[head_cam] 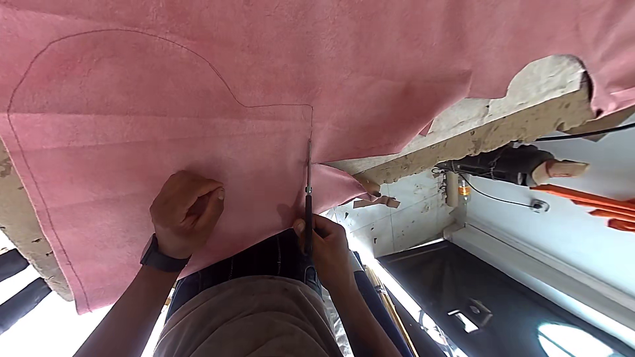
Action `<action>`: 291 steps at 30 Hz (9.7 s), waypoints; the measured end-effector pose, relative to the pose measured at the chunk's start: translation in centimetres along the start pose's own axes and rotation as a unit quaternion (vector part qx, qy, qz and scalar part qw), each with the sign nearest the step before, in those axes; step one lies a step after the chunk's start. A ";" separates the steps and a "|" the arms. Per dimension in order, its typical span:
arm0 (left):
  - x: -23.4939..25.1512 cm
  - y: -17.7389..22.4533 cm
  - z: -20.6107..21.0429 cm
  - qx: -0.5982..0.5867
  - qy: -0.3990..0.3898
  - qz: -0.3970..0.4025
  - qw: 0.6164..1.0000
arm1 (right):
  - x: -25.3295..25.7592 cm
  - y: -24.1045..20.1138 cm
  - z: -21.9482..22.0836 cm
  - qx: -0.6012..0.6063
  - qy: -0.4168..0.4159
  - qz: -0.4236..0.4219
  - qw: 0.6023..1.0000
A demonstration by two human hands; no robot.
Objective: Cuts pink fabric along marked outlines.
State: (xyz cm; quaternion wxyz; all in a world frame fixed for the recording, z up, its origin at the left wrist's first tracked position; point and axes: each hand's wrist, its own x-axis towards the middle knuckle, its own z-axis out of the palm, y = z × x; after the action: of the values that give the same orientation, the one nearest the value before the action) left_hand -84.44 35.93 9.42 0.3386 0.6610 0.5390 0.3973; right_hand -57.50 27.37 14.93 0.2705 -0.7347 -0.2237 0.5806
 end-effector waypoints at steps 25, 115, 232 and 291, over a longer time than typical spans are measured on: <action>0.0 0.0 -0.1 -0.006 0.003 -0.007 1.000 | 2.6 -3.9 -0.7 -0.049 -0.033 -0.011 0.998; 10.8 14.6 25.6 -0.781 0.313 -0.207 0.499 | 19.8 -24.6 -12.9 -0.470 -0.408 -0.020 0.782; 6.5 15.5 21.3 -0.542 0.430 -0.334 0.640 | 17.5 -20.2 -1.4 -0.342 -0.442 -0.083 0.825; 0.0 12.3 12.9 -0.785 0.128 -0.334 0.505 | 10.6 -13.5 4.3 -0.205 -0.228 -0.106 0.946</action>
State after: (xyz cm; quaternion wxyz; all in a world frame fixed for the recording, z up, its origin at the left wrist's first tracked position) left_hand -67.46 33.33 14.30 0.7536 -0.1632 0.2244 0.5959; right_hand -59.49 44.94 15.20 0.1157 -0.5941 -0.4704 0.6422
